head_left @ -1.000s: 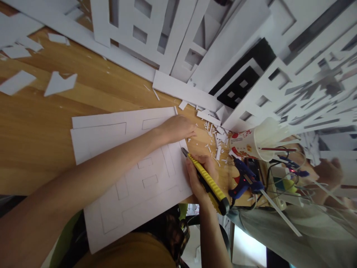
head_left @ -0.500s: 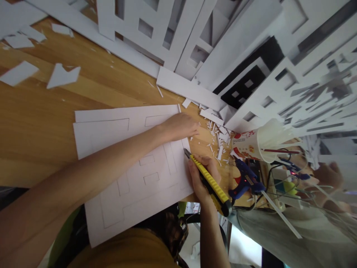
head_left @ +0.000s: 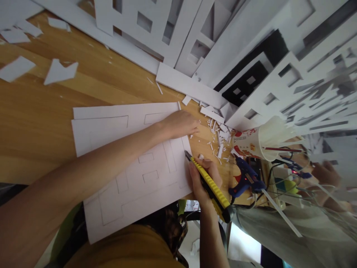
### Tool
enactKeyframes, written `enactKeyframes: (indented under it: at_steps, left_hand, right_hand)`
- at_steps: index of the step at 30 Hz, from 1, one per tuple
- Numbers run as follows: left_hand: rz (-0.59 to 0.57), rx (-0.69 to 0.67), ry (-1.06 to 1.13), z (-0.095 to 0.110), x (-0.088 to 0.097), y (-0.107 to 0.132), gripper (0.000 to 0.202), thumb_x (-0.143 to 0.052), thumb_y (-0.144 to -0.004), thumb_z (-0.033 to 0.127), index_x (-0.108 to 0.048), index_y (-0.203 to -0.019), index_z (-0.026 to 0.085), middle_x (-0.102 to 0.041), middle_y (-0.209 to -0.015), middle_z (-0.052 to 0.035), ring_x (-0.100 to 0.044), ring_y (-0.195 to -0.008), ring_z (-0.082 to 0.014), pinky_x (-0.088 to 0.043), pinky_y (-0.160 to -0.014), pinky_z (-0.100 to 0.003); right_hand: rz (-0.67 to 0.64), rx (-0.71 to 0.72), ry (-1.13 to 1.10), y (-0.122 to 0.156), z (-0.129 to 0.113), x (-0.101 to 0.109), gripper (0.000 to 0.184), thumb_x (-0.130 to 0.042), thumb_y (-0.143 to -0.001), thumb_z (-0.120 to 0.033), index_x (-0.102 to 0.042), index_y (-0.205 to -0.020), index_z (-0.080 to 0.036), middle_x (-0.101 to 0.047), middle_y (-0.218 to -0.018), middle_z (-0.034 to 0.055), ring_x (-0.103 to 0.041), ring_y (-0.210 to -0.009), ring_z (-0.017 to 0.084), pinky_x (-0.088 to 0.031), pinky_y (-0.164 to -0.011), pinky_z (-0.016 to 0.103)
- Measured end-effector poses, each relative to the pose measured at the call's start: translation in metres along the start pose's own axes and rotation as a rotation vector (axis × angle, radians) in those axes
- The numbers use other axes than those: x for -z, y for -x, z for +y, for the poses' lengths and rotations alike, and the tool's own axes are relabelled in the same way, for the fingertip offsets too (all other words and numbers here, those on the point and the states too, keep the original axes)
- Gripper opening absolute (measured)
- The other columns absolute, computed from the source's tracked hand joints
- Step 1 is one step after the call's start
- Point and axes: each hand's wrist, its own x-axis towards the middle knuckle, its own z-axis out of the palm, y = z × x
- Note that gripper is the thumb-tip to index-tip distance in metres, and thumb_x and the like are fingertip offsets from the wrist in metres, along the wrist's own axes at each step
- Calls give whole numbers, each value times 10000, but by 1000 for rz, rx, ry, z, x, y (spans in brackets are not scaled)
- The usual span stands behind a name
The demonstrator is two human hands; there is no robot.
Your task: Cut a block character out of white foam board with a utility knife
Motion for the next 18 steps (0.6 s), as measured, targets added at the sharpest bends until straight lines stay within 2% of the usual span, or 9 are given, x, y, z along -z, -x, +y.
enactKeyframes:
  at_steps: [6, 9, 14, 18]
  left_hand:
    - [11, -14, -21, 0, -1, -1, 305, -496, -1017, 314, -739, -939, 147, -748, -833, -88, -644, -733, -187, -386, -675, -302]
    - [-4, -7, -24, 0, 0, -1, 304, -495, -1018, 316, -739, -953, 145, -745, -823, -87, -647, -732, -192, -382, -668, -304]
    - [3, -7, -27, 0, -1, -1, 287, -502, -1008, 302, -739, -964, 147, -743, -822, -88, -644, -727, -188, -386, -673, -301]
    - [32, -19, -32, -2, -4, -1, 271, -505, -999, 280, -736, -937, 154, -736, -795, -73, -630, -704, -169, -382, -664, -288]
  right_hand:
    - [-37, 105, -26, 1, -1, 9, 110, -699, -876, -313, -700, -913, -210, -689, -855, 41, -682, -795, 172, -548, -658, 269]
    - [-51, 105, 26, 6, -1, 15, 128, -704, -875, -304, -690, -957, -206, -704, -882, 41, -687, -793, 166, -547, -648, 258]
    - [-22, 112, 130, 14, -5, 24, 163, -703, -868, -366, -703, -950, -226, -731, -878, 51, -695, -871, 213, -566, -677, 295]
    - [-54, 186, 143, 16, -7, 28, 113, -677, -889, -343, -703, -930, -241, -722, -844, 26, -692, -805, 193, -561, -663, 282]
